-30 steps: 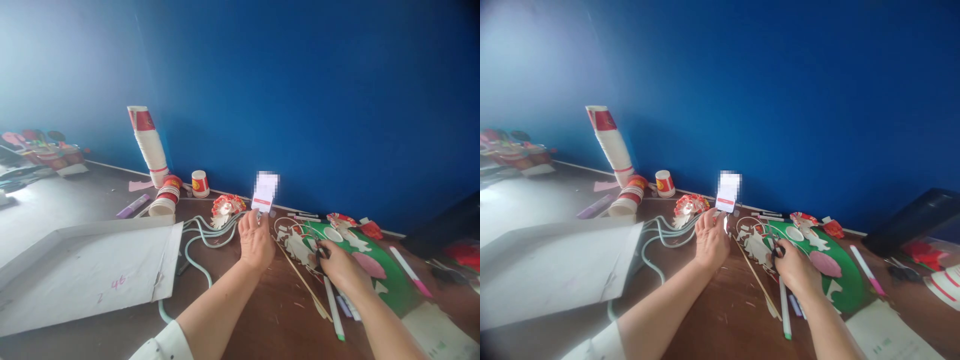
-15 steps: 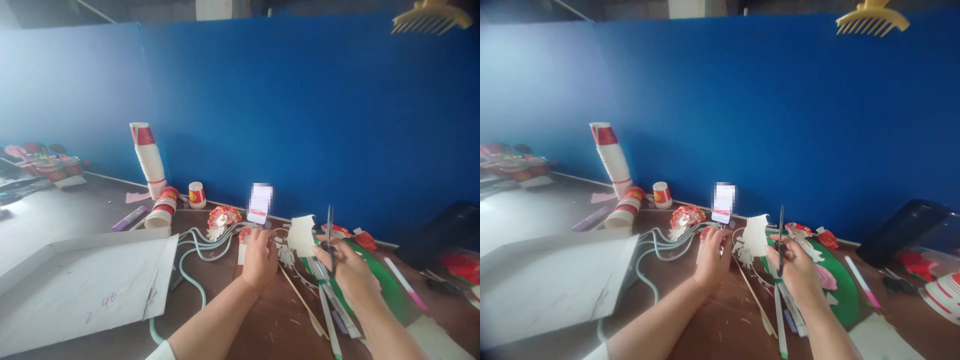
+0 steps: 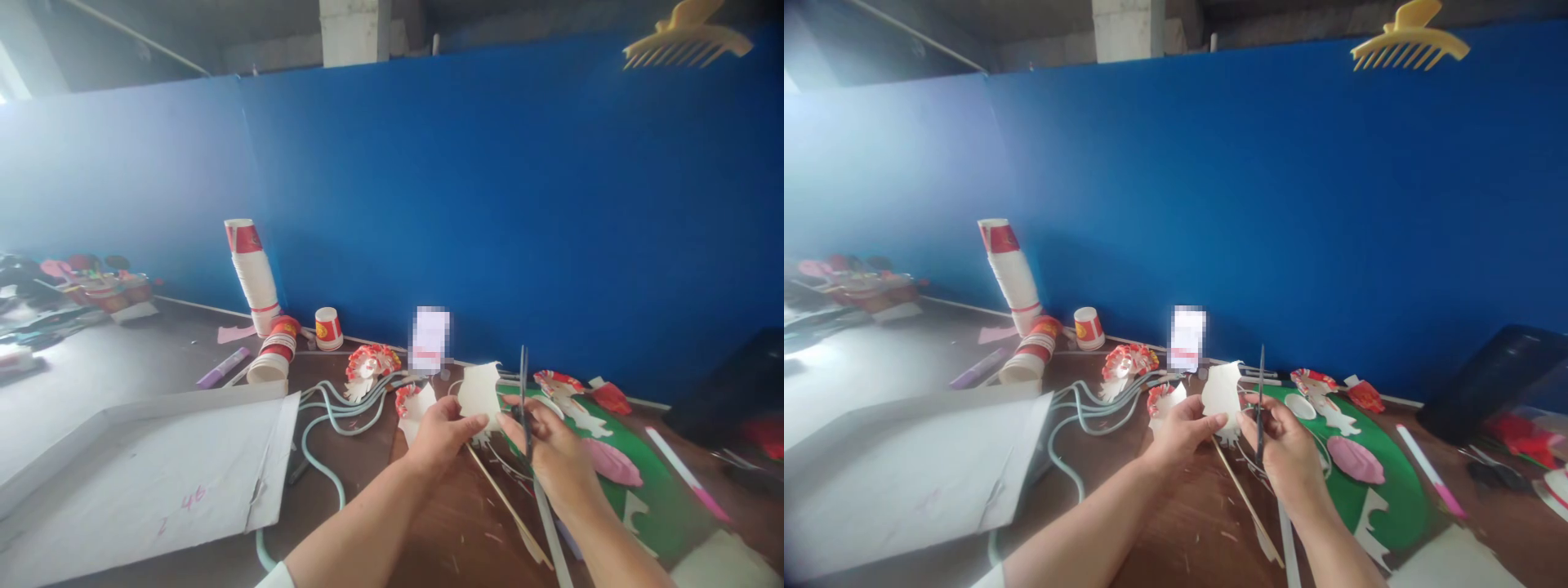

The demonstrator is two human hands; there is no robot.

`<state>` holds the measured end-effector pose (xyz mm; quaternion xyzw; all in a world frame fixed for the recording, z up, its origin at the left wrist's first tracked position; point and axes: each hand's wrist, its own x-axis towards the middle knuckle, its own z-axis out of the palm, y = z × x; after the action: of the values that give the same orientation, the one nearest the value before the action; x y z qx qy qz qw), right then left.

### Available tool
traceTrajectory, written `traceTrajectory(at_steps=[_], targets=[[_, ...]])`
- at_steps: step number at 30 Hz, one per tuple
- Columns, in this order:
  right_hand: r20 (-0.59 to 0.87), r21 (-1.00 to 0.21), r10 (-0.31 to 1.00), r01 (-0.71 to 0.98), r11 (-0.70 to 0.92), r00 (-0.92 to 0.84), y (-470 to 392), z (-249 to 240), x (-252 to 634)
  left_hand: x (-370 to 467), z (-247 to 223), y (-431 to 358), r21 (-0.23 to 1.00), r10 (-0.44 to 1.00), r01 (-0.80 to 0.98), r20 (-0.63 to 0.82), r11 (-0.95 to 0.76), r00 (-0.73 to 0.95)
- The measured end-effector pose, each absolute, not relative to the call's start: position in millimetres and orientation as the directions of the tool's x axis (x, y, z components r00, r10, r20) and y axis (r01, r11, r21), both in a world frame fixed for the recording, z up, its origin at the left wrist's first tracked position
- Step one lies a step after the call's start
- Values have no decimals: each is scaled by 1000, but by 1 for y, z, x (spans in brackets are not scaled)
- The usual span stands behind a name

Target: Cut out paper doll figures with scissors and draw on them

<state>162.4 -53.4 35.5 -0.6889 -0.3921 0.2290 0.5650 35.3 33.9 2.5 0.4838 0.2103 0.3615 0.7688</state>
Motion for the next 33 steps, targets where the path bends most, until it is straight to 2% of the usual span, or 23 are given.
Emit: traceTrajectory(at_steps=[5, 13, 22, 29, 33], targets=[[161, -953, 802, 303, -26, 575, -49, 30, 150, 35, 1, 40, 817, 801, -435, -55, 380, 596], [73, -933, 836, 333, -134, 543, -46, 14, 150, 27, 2, 60, 791, 905, -534, -56, 298, 422], [7, -957, 841, 246, -151, 542, -39, -10, 152, 30, -8, 67, 805, 923, -530, -56, 266, 380], [14, -944, 892, 299, -137, 452, -38, -5, 150, 30, -13, 71, 797, 917, -540, -44, 272, 397], [-78, -962, 897, 203, -182, 436, -38, -4, 140, 31, -17, 75, 794, 924, -546, -50, 268, 379]])
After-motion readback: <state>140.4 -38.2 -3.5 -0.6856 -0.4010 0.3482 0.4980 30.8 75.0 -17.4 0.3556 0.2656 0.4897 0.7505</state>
